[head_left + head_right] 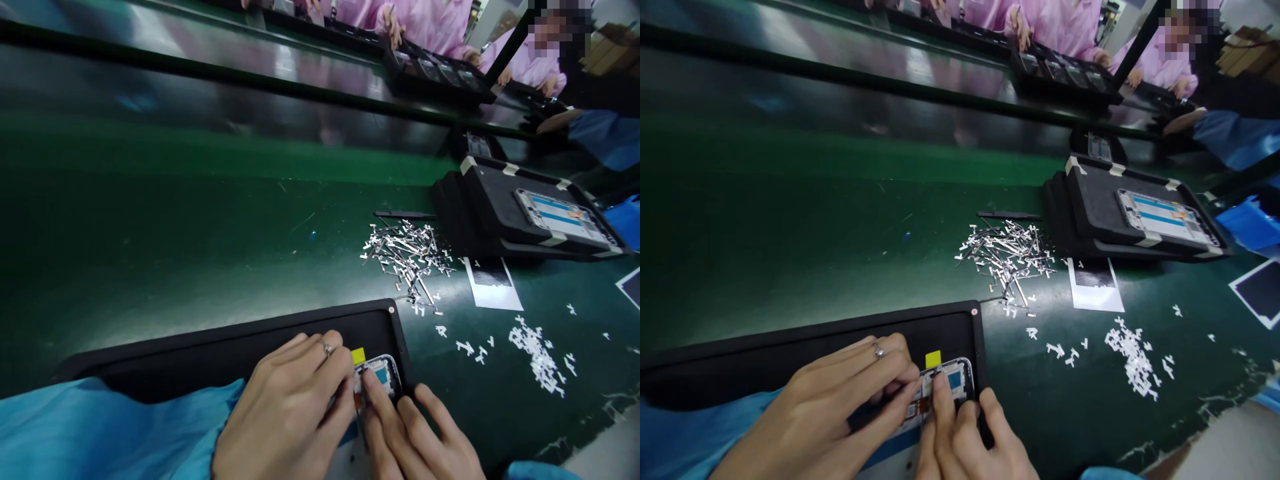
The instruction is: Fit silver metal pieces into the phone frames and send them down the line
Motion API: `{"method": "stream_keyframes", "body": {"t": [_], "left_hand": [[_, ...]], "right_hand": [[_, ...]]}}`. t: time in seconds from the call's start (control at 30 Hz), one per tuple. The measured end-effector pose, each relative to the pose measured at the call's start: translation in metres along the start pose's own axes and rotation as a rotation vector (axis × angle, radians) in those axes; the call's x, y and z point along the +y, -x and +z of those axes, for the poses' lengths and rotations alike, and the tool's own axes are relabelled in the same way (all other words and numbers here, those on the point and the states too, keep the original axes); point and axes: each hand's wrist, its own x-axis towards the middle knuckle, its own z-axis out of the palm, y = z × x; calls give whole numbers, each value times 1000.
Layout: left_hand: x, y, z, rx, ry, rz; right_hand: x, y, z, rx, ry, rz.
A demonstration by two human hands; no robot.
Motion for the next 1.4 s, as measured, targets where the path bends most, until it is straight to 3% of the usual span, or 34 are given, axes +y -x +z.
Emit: {"method": "stream_keyframes", "body": {"t": [0.17, 0.4, 0.67, 0.97, 1.27, 1.4], "left_hand": [[-1, 3, 0, -13, -39, 15], [0, 0, -1, 139, 45, 3], [4, -7, -1, 177, 35, 3], [1, -5, -2, 312, -98, 71], [-6, 9, 8, 238, -161, 151], [-6, 11, 9, 254, -172, 120]], "right_hand": [[-2, -2, 1, -24, 27, 19], [1, -9, 1, -21, 61, -50], [13, -17, -7, -43, 13, -130], [14, -20, -4, 11, -47, -51], [13, -12, 0, -32, -37, -77], [11, -12, 2, 7, -14, -57]]}}
